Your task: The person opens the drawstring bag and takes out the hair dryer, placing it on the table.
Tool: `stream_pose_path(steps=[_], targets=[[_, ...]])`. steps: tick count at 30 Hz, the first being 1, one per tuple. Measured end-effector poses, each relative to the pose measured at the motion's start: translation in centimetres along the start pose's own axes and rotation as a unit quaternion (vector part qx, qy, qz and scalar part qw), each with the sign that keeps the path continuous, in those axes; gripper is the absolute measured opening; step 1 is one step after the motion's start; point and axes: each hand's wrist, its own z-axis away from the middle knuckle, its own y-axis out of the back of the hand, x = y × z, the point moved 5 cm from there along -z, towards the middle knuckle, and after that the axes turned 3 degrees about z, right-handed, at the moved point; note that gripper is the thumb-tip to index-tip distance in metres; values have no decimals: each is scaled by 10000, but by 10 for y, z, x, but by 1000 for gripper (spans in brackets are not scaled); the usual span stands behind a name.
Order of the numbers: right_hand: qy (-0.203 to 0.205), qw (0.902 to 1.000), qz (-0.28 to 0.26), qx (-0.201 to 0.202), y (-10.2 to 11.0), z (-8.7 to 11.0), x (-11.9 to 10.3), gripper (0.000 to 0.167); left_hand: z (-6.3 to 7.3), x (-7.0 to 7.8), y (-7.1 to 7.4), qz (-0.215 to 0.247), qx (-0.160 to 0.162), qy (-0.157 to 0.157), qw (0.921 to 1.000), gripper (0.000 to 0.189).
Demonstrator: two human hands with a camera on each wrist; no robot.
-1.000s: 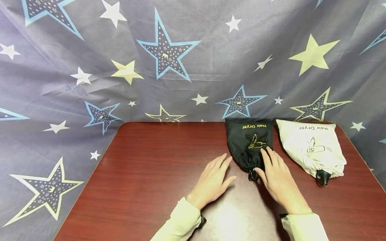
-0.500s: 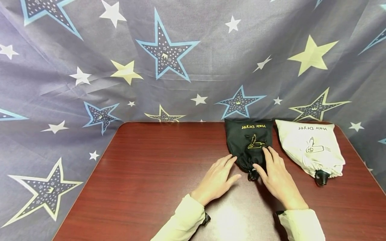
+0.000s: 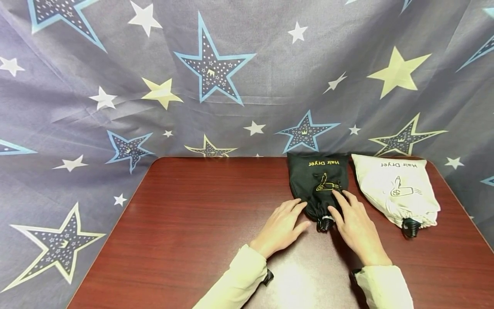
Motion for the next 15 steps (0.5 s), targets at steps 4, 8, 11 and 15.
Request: stream_pose_path(steps=[4,8,11,15], targets=[[-23,9999,-146,56,-2,-2,1,50,-4,1,-1,-79,-6,-29,10000,50],[-21,9991,-409,127,-5,-5,3,49,-9,3,-2,-259,-33,-187,9995,52],[-66,9987,-487,155,-7,-6,4,48,-12,5,-3,-475,-60,-303,9984,53],[-214,9986,-470,100,-9,-7,5,48,-14,6,-4,-672,-78,-349,9971,52]])
